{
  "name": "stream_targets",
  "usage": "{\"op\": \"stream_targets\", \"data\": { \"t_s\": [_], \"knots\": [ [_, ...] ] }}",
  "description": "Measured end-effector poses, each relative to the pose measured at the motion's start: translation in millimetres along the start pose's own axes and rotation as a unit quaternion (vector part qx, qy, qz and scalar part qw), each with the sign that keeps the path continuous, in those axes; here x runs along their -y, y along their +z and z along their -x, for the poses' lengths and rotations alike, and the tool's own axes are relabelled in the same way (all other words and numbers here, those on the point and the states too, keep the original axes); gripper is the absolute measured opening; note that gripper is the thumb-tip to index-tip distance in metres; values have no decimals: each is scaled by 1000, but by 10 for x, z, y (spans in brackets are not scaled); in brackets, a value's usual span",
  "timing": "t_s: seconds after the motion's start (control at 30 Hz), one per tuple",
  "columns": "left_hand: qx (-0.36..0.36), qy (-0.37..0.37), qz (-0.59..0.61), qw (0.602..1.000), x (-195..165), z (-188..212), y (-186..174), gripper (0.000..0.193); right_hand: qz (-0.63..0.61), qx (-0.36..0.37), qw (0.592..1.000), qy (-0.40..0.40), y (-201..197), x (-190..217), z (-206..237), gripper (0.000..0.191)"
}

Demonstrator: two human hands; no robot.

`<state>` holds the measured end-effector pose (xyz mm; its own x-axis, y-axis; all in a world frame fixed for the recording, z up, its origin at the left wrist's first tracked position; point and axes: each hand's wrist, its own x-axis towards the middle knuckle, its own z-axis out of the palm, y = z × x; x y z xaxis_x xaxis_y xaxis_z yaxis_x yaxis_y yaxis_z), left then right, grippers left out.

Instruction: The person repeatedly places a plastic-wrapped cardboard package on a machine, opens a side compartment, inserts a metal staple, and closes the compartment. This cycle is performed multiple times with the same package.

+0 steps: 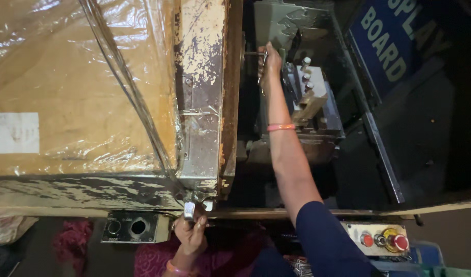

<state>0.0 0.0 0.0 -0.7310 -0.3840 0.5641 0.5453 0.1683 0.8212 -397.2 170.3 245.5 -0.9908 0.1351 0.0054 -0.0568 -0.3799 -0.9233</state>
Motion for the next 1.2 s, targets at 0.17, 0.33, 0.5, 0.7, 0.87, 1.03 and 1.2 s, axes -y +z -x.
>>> {"op": "stream_targets", "data": {
  "t_s": [0.17,0.33,0.5,0.7,0.87,1.03,1.2],
  "knots": [
    [-6,-4,21,1000,42,27,-27,13,45,-31,994,-91,62,-96,-27,40],
    [1,49,6,999,13,-5,-70,6,84,-33,992,-87,72,-50,-74,40],
    [22,4,12,1000,-31,61,-144,6,33,74,995,-51,88,-65,44,37],
    [63,-49,2,997,-235,15,-195,11,20,138,990,-30,65,-402,56,34],
    [104,50,-284,952,-682,-18,-645,41,70,163,980,-91,-25,-928,-259,32],
    [129,-93,-543,825,-764,-544,-1619,32,69,222,968,-99,-345,-991,-650,30],
    [183,-100,-708,675,-581,-787,-2070,23,64,270,956,-93,-596,-781,-768,29]
  ]
}}
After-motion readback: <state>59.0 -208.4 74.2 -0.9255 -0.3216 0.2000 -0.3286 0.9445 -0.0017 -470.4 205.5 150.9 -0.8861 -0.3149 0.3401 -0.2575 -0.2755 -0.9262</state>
